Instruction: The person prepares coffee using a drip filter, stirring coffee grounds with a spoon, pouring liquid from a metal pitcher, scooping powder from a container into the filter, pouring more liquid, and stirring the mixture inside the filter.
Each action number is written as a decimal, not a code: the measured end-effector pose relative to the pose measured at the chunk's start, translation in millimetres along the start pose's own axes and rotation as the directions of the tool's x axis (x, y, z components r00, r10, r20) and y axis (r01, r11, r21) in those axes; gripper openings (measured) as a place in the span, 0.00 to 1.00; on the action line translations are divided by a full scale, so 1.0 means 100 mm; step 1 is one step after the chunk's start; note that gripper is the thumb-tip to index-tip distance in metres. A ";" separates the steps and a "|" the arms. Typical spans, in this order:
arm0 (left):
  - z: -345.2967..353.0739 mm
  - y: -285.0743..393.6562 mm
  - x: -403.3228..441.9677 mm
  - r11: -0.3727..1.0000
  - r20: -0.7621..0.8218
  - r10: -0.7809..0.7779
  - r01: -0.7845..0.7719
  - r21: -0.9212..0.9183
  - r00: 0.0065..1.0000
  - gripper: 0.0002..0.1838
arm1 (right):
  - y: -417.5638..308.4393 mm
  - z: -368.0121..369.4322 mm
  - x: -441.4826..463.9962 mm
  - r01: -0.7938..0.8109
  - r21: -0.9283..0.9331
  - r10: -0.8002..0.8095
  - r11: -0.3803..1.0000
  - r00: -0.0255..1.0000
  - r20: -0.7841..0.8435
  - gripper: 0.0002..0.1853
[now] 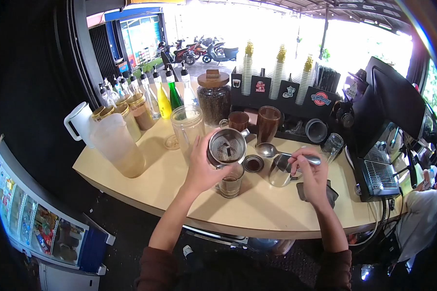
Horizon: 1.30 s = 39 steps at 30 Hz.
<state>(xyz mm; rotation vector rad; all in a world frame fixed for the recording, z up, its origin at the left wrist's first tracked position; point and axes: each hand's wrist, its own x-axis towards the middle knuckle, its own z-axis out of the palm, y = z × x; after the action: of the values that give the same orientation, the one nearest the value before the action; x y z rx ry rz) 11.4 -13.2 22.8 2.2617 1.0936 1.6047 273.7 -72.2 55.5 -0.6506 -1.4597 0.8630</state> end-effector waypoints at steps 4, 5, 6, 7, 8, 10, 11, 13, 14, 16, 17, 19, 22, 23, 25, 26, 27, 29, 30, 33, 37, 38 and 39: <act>0.00 0.03 0.03 0.992 -0.080 -0.035 0.025 -0.123 0.996 0.43 | 0.33 0.04 -0.14 -0.030 -0.498 0.053 0.867 0.998 0.031 0.07; -0.01 0.05 0.04 0.992 -0.072 -0.052 0.043 -0.117 0.996 0.43 | 0.47 0.06 -0.18 0.120 -0.634 -0.028 0.764 0.988 0.153 0.10; -0.02 0.06 0.04 0.992 -0.065 -0.067 0.060 -0.110 0.996 0.43 | 0.60 0.09 -0.23 0.273 -0.731 -0.085 0.626 0.955 0.284 0.12; -0.03 0.06 0.04 0.992 -0.060 -0.068 0.061 -0.110 0.996 0.43 | 0.74 0.13 -0.29 0.305 -0.767 -0.092 0.564 0.947 0.309 0.16; -0.04 0.07 0.05 0.996 -0.052 -0.069 0.066 -0.067 0.996 0.44 | 0.82 0.17 -0.31 0.302 -0.767 -0.091 0.566 0.948 0.306 0.16; -0.05 0.07 0.05 0.997 -0.044 -0.071 0.070 -0.022 0.996 0.45 | 0.95 0.24 -0.33 0.191 -0.899 0.208 0.393 0.934 0.290 0.18; -0.05 0.07 0.06 0.996 -0.048 -0.080 0.079 -0.030 0.996 0.45 | 1.04 0.24 -0.34 0.191 -0.899 0.208 0.395 0.934 0.290 0.18; -0.06 0.07 0.07 0.995 -0.052 -0.093 0.091 -0.035 0.994 0.45 | 1.19 0.25 -0.35 0.327 -0.908 0.161 0.262 0.913 0.375 0.18; -0.07 0.09 0.08 0.994 -0.044 -0.103 0.101 -0.040 0.994 0.45 | 1.23 0.26 -0.37 0.328 -0.907 0.162 0.265 0.912 0.377 0.18; -0.08 0.09 0.08 0.993 -0.039 -0.114 0.112 -0.043 0.993 0.46 | 1.27 0.27 -0.39 0.392 -0.911 0.195 0.126 0.891 0.410 0.17; -0.08 0.08 0.07 0.993 -0.038 -0.112 0.111 -0.030 0.993 0.46 | 1.28 0.26 -0.40 0.394 -0.910 0.195 0.127 0.890 0.413 0.17; -0.08 0.09 0.07 0.994 -0.035 -0.109 0.109 -0.018 0.993 0.46 | 1.27 0.24 -0.42 0.428 -0.897 0.198 0.115 0.875 0.442 0.17; -0.07 0.12 0.07 0.990 -0.005 -0.141 0.141 -0.024 0.990 0.46 | 1.19 0.23 -0.43 0.374 -0.906 0.305 0.199 0.855 0.419 0.19; -0.06 0.12 0.06 0.990 -0.008 -0.139 0.138 -0.034 0.990 0.45 | 1.12 0.21 -0.43 0.372 -0.907 0.303 0.196 0.857 0.417 0.19; -0.05 0.12 0.04 0.990 -0.010 -0.131 0.131 -0.043 0.991 0.45 | 0.97 0.16 -0.43 0.370 -0.879 0.169 0.300 0.886 0.431 0.20; -0.04 0.11 0.02 0.991 -0.018 -0.130 0.130 -0.019 0.991 0.45 | 0.92 0.11 -0.41 0.371 -0.880 0.166 0.298 0.888 0.430 0.20; -0.03 0.10 0.00 0.991 -0.024 -0.131 0.131 0.005 0.991 0.44 | 0.88 0.04 -0.38 0.363 -0.883 0.024 0.298 0.922 0.387 0.19; 0.01 0.07 -0.04 0.991 -0.038 -0.133 0.132 -0.029 0.990 0.44 | 0.77 -0.12 -0.32 0.353 -0.887 -0.115 0.299 0.936 0.334 0.19; 0.03 0.07 -0.07 0.989 -0.050 -0.138 0.135 -0.062 0.989 0.44 | 0.69 -0.19 -0.29 0.194 -0.946 -0.167 0.260 0.974 0.153 0.17; 0.09 0.09 -0.11 0.988 -0.043 -0.127 0.123 -0.093 0.991 0.44 | 0.80 -0.50 -0.32 -0.057 -0.965 -0.170 0.255 0.980 -0.102 0.13; 0.11 0.13 -0.11 0.986 -0.038 -0.119 0.113 -0.120 0.992 0.44 | 1.01 -0.74 -0.39 -0.285 -0.789 0.124 0.544 0.958 -0.260 0.07; 0.11 0.14 -0.11 0.983 -0.036 -0.117 0.111 -0.145 0.992 0.45 | 1.02 -0.74 -0.40 -0.425 -0.592 0.294 0.685 0.905 -0.308 0.07; 0.11 0.15 -0.12 0.980 -0.033 -0.116 0.109 -0.169 0.993 0.45 | 1.07 -0.76 -0.43 -0.425 -0.592 0.293 0.685 0.904 -0.310 0.07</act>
<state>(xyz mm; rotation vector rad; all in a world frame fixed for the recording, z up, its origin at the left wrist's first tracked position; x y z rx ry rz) 25.8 -28.2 17.1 2.0318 1.0347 1.6409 341.3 -37.4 -59.8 -1.5575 -1.4656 0.5375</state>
